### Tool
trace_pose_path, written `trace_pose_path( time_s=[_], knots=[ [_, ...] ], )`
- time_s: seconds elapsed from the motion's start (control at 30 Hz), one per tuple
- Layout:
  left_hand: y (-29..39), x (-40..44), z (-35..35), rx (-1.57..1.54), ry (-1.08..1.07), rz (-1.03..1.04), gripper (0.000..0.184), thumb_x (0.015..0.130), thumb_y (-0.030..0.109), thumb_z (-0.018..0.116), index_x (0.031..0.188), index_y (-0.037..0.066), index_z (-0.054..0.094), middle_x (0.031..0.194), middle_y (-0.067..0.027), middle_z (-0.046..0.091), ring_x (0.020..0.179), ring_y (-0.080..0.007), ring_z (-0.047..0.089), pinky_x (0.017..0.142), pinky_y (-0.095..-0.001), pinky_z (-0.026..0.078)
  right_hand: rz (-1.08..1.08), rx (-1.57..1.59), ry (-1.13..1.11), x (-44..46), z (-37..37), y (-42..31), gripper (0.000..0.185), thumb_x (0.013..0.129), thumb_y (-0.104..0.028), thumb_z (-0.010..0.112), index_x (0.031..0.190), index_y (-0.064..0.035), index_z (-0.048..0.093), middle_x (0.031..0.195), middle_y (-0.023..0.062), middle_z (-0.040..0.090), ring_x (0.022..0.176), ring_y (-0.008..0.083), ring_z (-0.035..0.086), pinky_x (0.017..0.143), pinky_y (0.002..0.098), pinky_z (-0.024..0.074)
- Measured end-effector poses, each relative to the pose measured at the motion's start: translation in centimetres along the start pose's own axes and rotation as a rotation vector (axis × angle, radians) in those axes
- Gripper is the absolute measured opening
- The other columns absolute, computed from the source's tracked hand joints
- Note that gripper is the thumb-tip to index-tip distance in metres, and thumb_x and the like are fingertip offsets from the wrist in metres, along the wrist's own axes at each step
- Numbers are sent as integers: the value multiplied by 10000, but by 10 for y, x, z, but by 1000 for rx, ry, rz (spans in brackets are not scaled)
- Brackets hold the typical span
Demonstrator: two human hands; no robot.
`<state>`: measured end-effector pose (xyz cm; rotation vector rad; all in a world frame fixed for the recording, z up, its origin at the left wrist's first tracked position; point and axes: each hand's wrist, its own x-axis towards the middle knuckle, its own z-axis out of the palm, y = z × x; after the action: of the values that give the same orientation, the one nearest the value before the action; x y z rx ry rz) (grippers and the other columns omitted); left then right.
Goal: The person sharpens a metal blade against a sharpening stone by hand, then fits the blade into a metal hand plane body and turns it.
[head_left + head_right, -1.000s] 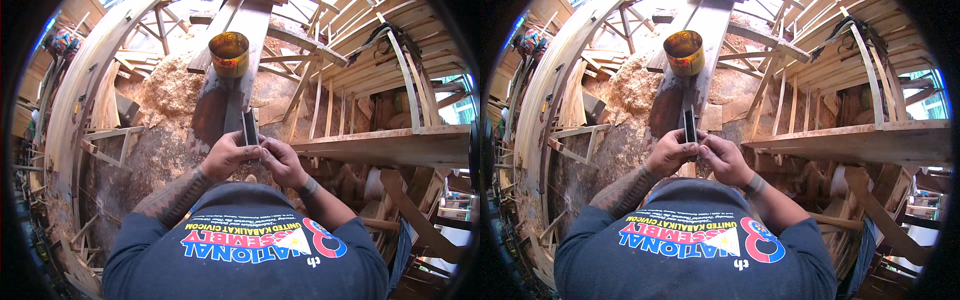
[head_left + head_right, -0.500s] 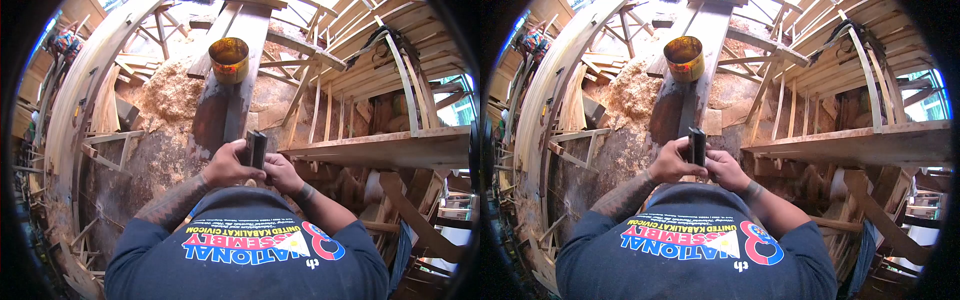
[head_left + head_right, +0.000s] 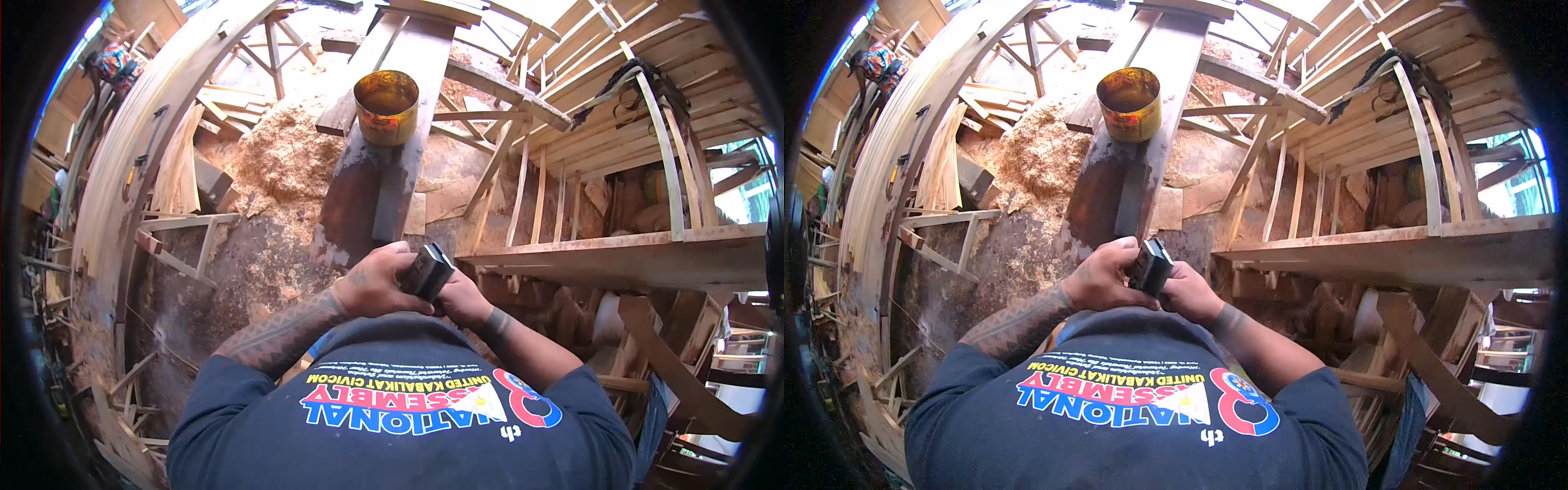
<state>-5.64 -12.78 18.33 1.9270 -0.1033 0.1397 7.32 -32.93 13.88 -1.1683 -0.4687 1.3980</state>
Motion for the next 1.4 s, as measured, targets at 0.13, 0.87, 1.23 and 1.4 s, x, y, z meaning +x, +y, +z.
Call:
trace_pose_path(
  time_s=[0.13, 0.87, 1.23, 1.4],
  knots=[
    [-31, -11, -1, -465, 12, -322, 759, 753, 191, 1052, 1387, -29, 698, 1154, -55, 765, 1003, -150, 712, 922, -350, 601, 171, -295, -38, 15, 0, -22, 243, 1119, -252, 681, 1160, -35, 781, 1078, 17, 758, 903, 84, 683, 789, 266, 548],
    [-65, -8, -123, -1051, -152, -503, 301, 1031, 231, 812, 1242, 31, 734, 1090, -7, 735, 942, -115, 709, 902, -289, 584, -226, 482, -107, 145, 65, -41, 489, 1171, -339, 597, 1501, 21, 595, 1413, 150, 696, 1274, 263, 710, 1111, 441, 572],
    [-73, 15, -151, -1020, -367, -419, 347, 1043, 237, 793, 1221, -60, 766, 1109, -63, 778, 1010, -129, 723, 931, -315, 586, -328, 462, 10, 145, 74, -44, 648, 1125, -462, 642, 1523, 44, 569, 1462, 200, 677, 1325, 313, 701, 1146, 481, 566],
    [-79, 15, -160, -1005, -413, -411, 371, 1047, 267, 789, 1216, -62, 767, 1105, -62, 772, 997, -129, 712, 911, -318, 582, -348, 469, 66, 152, 82, -39, 643, 1131, -465, 627, 1521, 42, 572, 1458, 199, 678, 1318, 313, 704, 1147, 480, 566]
  ],
)
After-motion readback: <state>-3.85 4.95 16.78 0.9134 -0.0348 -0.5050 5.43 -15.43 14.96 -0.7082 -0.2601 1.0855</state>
